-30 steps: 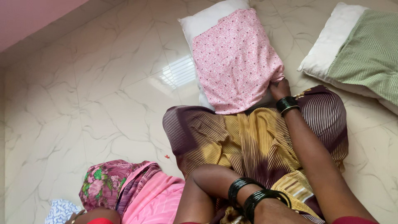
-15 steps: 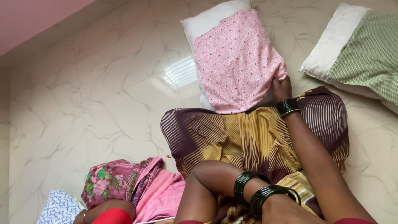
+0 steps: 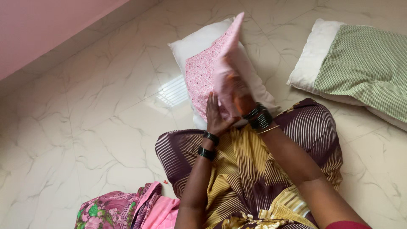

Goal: The person sits on the floor and inserts a white pillow into a pink floral pillowcase. They pull the case over the pillow, adjust the corners, and smooth the fabric to fit the pillow snugly.

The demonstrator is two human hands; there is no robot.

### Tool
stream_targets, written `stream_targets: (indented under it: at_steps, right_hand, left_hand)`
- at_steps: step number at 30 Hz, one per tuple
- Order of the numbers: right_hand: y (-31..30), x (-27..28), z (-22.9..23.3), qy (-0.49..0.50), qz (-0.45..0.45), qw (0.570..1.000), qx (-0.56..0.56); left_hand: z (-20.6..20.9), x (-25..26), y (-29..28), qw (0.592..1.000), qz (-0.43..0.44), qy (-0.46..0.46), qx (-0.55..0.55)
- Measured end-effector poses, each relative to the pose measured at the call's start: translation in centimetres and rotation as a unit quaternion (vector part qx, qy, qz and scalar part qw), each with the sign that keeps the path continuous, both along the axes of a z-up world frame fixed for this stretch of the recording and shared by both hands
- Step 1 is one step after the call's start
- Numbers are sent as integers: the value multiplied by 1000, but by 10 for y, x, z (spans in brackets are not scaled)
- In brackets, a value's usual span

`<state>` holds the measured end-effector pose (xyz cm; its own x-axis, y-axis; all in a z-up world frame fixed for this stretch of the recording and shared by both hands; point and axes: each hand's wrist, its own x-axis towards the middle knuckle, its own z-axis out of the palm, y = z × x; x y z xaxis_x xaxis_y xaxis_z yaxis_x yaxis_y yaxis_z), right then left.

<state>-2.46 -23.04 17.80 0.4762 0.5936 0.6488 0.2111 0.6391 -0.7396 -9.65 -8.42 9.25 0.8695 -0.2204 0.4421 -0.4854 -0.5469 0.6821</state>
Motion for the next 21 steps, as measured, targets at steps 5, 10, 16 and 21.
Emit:
stream_targets:
  at_steps: [5, 10, 16, 21]
  right_hand:
    - [62, -82, 13, -156, -156, 942, -254]
    - [48, -88, -84, 85, -222, 932, -273]
    - [-1, -86, -137, 297, -395, 833, -248]
    - [7, -83, -95, 133, -459, 824, -303]
  left_hand:
    - [-72, 9, 29, 860, -76, 273, -424]
    - [-89, 17, 64, 697, -86, 271, -658]
    - [-87, 33, 62, 635, -77, 225, -735]
    - [-111, 37, 61, 701, -23, 232, -674]
